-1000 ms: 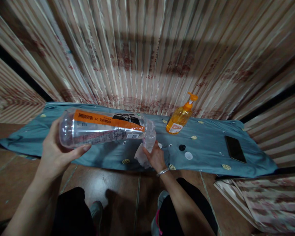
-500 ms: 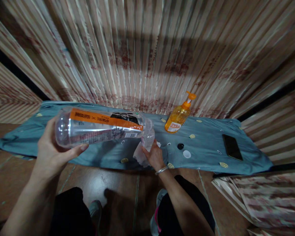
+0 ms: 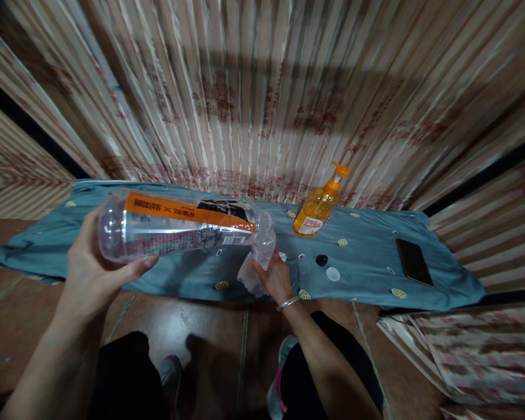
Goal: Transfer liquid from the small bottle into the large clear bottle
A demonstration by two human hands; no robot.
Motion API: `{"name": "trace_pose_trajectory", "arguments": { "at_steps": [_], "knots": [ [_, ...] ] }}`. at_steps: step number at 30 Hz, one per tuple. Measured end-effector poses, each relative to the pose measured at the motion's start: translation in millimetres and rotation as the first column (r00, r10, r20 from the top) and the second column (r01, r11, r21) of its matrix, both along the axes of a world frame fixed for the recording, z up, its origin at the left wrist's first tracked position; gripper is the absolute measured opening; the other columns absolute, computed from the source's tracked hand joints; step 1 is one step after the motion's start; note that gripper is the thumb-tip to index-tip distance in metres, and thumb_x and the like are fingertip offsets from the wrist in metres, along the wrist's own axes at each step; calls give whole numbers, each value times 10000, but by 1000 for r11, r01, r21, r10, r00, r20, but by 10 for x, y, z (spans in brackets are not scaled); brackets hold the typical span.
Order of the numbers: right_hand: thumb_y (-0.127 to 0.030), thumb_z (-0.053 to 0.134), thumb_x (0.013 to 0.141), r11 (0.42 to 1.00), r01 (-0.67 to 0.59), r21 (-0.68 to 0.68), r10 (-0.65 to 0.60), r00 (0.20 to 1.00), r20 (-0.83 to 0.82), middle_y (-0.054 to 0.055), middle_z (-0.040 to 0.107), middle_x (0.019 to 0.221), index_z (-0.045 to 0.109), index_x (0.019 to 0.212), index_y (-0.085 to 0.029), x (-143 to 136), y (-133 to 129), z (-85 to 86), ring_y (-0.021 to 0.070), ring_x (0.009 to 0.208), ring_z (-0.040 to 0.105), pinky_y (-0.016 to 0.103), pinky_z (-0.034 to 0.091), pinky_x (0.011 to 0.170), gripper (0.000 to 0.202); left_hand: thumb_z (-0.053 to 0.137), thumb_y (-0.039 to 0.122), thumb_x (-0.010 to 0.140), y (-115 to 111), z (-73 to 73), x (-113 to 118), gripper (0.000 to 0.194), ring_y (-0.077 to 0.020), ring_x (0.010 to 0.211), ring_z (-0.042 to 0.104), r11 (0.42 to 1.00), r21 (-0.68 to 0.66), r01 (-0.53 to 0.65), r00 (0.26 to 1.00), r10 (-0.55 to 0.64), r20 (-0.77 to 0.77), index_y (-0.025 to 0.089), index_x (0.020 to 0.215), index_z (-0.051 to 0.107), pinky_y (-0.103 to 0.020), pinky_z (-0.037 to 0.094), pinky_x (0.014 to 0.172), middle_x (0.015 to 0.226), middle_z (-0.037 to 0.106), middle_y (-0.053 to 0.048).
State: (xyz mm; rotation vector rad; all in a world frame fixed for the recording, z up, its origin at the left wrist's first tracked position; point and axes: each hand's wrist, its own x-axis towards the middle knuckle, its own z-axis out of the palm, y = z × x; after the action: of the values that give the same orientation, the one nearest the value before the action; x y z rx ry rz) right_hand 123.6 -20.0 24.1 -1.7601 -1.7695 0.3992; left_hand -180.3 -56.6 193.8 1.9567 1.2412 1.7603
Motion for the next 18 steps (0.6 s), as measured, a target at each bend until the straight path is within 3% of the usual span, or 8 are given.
{"name": "trace_pose_trajectory", "arguments": {
  "at_steps": [5,18],
  "knots": [
    [-657,589,940,1000,10,7,-10,1000,7,198,793,1026,587,1209,-124,-9,-2,-6,325,908,788,380,584,759,597,966,397,618,16,-12,22,885,-228,1175,717,999,46,0,1000,0,15,208,1408,616,-317,649,918,1280,723,-90],
    [-640,615,927,1000,15,-21,-15,1000,20,198,792,1030,568,1264,-102,-11,-1,26,335,932,783,386,584,769,636,976,397,606,0,21,11,892,-256,1173,711,1000,3,12,1000,-12,7,204,1395,610,-372,665,895,1285,709,-94]
  ]
}}
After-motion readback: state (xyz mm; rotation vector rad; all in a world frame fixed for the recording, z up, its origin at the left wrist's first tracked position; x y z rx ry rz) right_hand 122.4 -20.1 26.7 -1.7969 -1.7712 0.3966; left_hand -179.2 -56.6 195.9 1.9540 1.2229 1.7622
